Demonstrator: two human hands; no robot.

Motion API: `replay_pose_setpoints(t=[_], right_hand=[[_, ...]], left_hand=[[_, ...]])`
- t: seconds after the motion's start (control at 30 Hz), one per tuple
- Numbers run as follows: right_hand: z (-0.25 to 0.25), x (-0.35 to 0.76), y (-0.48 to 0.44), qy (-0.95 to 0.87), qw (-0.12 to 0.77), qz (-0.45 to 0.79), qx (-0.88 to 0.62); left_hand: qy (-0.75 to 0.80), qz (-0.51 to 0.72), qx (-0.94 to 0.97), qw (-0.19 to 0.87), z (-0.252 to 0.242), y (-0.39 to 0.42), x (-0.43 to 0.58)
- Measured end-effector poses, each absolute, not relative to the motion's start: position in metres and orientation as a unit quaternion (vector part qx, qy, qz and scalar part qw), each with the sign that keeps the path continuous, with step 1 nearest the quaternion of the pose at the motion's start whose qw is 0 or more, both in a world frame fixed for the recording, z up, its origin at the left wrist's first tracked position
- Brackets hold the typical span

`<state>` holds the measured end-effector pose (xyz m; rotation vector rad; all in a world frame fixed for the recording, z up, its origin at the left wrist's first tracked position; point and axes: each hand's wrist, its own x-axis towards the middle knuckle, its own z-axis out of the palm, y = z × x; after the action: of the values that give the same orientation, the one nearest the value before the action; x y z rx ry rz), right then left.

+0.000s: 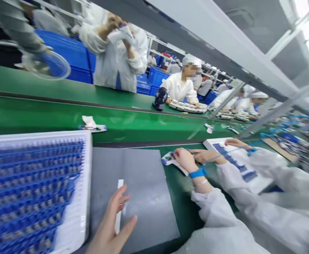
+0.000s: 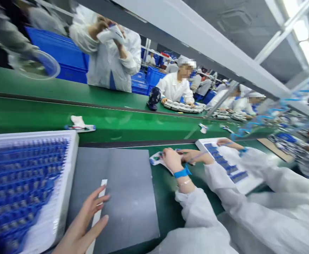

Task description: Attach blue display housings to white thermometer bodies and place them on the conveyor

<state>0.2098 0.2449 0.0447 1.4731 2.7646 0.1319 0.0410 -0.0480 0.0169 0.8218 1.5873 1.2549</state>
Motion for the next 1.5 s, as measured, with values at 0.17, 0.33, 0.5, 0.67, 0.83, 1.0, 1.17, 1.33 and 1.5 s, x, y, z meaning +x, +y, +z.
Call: replay_pose_setpoints(t=[0.17, 0.33, 0.5, 0.67, 0.83, 1.0, 1.17, 1.33, 1.5], right_hand=[[0.064, 0.132, 0.260, 0.931, -0.066, 0.031, 0.358], [0.051, -0.024, 0.243, 0.981, -0.074, -0.024, 0.178], [0.023, -0.105, 0.237, 0.985, -0.073, -0.056, 0.148], [0.023, -0.081, 0.231, 0.976, -0.114, -0.098, 0.159], [0.031, 0.025, 0.167, 0.974, -0.127, -0.168, 0.080], [0.042, 0.106, 0.112, 0.933, -0.056, -0.334, -0.122], [0.058, 0.113, 0.119, 0.903, -0.208, -0.373, -0.048], [0.082, 0.114, 0.109, 0.966, -0.069, -0.245, -0.038], [0.090, 0.123, 0.106, 0.982, 0.004, -0.187, -0.017]], left_hand=[[0.594, 0.552, 0.362, 0.460, 0.009, -0.043, 0.040], [0.593, 0.541, 0.380, 0.460, 0.007, -0.033, 0.035], [0.605, 0.564, 0.352, 0.439, 0.003, -0.025, 0.029], [0.590, 0.617, 0.281, 0.438, -0.002, -0.022, 0.025], [0.523, 0.731, 0.211, 0.384, -0.004, -0.018, 0.027], [0.508, 0.772, 0.192, 0.330, 0.010, -0.024, 0.026], [0.610, 0.690, 0.289, 0.261, 0.011, -0.029, 0.019], [0.697, 0.563, 0.430, 0.115, -0.001, -0.030, 0.017], [0.700, 0.522, 0.453, 0.182, 0.007, -0.032, 0.017]])
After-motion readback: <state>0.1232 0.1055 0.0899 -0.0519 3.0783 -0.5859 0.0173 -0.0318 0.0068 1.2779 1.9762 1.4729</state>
